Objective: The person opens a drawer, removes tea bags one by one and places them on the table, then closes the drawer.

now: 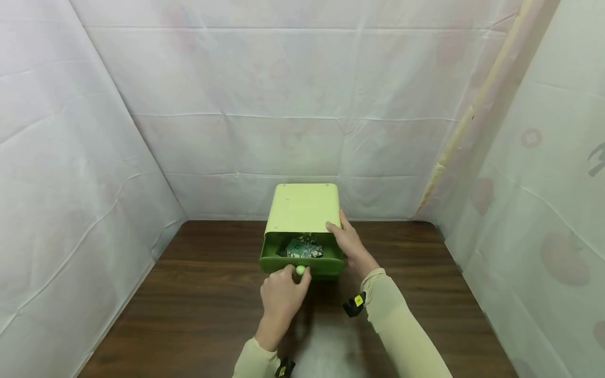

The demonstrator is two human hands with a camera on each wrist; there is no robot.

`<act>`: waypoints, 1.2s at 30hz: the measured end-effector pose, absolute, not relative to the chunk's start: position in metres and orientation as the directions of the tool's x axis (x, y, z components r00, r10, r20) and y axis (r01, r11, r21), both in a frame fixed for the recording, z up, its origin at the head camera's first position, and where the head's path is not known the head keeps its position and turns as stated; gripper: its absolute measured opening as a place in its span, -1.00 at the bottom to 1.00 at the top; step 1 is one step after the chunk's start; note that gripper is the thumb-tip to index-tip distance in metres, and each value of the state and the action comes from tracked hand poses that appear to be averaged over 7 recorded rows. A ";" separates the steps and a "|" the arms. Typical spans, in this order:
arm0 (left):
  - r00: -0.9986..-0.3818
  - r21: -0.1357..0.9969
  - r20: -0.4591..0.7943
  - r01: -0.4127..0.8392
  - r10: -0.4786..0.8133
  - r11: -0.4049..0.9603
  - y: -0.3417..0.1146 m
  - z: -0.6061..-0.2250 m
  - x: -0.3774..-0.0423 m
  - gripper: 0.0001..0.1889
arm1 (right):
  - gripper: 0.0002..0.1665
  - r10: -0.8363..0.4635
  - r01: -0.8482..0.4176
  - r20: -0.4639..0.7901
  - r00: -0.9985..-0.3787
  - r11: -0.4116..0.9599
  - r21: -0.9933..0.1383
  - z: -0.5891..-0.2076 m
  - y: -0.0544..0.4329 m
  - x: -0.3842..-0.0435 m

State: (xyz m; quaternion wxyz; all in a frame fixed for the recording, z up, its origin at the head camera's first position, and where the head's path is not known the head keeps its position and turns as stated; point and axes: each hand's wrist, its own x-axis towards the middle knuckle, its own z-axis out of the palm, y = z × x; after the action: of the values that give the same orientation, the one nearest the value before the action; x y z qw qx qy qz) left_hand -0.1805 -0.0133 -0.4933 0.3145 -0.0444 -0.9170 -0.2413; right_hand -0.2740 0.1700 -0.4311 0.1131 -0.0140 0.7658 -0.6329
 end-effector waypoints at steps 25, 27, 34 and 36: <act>-0.954 0.090 -0.260 0.128 0.148 0.988 -0.024 -0.380 -0.250 -0.50 | -0.08 -0.135 0.090 -0.127 -0.983 0.249 -0.964 -0.442 0.169 -0.276; -0.938 0.065 -0.318 0.124 0.139 0.990 -0.022 -0.383 -0.255 -0.47 | -0.07 -0.133 0.103 -0.138 -0.981 0.246 -0.964 -0.443 0.169 -0.275; -0.950 0.019 -0.279 0.140 0.140 0.990 -0.011 -0.383 -0.259 -0.70 | -0.06 -0.123 0.083 -0.114 -0.986 0.235 -0.968 -0.440 0.175 -0.276; -0.953 -0.017 -0.271 0.144 0.134 0.990 -0.007 -0.382 -0.259 -0.73 | -0.06 -0.127 0.079 -0.112 -0.986 0.242 -0.967 -0.437 0.176 -0.276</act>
State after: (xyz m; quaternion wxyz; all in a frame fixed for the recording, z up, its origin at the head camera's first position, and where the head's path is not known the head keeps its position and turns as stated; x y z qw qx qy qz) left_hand -0.2586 -0.0075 -0.3815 -0.1359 -0.0701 -0.9881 0.0181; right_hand -0.2760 0.1764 -0.4373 0.0836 -0.0151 0.7837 -0.6153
